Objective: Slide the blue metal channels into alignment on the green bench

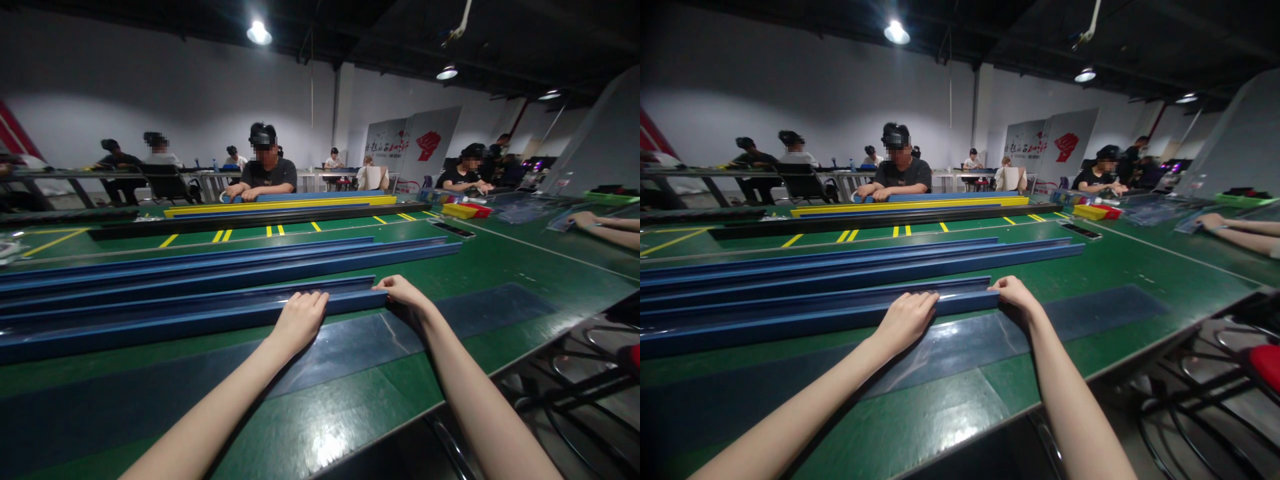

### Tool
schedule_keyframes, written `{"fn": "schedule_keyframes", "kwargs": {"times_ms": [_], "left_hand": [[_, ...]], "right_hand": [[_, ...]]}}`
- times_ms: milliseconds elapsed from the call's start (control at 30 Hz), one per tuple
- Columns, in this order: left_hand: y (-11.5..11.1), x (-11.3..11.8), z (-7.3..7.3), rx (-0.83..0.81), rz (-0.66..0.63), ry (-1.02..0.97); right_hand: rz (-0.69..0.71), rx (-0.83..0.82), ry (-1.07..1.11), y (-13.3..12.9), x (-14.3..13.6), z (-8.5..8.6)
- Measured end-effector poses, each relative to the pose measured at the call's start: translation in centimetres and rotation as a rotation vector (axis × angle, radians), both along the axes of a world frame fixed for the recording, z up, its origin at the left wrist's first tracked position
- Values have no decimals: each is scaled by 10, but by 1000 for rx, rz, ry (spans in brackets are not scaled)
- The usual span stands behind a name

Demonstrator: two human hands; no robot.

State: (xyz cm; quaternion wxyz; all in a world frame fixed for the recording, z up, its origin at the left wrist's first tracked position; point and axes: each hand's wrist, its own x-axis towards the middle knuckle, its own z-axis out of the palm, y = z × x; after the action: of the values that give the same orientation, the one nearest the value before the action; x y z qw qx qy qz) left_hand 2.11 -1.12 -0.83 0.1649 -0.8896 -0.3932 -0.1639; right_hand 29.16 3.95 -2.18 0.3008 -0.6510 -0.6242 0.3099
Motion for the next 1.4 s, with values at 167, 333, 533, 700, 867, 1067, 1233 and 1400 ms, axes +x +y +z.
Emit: {"fn": "schedule_keyframes", "kwargs": {"times_ms": [167, 333, 533, 700, 867, 1067, 1233, 1400], "left_hand": [[-1, 0, 1, -6, 3, 1], [0, 0, 0, -9, 0, 6], [1, -1, 2, -22, -1, 19], [2, -1, 3, -47, 2, 22], [4, -3, 4, -76, 7, 29], [5, -4, 8, -135, 15, -35], [5, -6, 11, -206, 17, -114], [7, -8, 10, -254, 26, -170]], "right_hand": [[3, 7, -2, -1, 0, 1], [-9, 2, 2, 0, -2, 2], [-26, -7, 6, 2, -1, 1], [-30, -4, 9, 3, -1, -1], [-11, 9, 23, 2, -2, 0], [-1, 18, 23, 3, -1, -2], [0, 20, 18, 4, -1, -2], [-1, 24, 3, 3, -2, -1]]}}
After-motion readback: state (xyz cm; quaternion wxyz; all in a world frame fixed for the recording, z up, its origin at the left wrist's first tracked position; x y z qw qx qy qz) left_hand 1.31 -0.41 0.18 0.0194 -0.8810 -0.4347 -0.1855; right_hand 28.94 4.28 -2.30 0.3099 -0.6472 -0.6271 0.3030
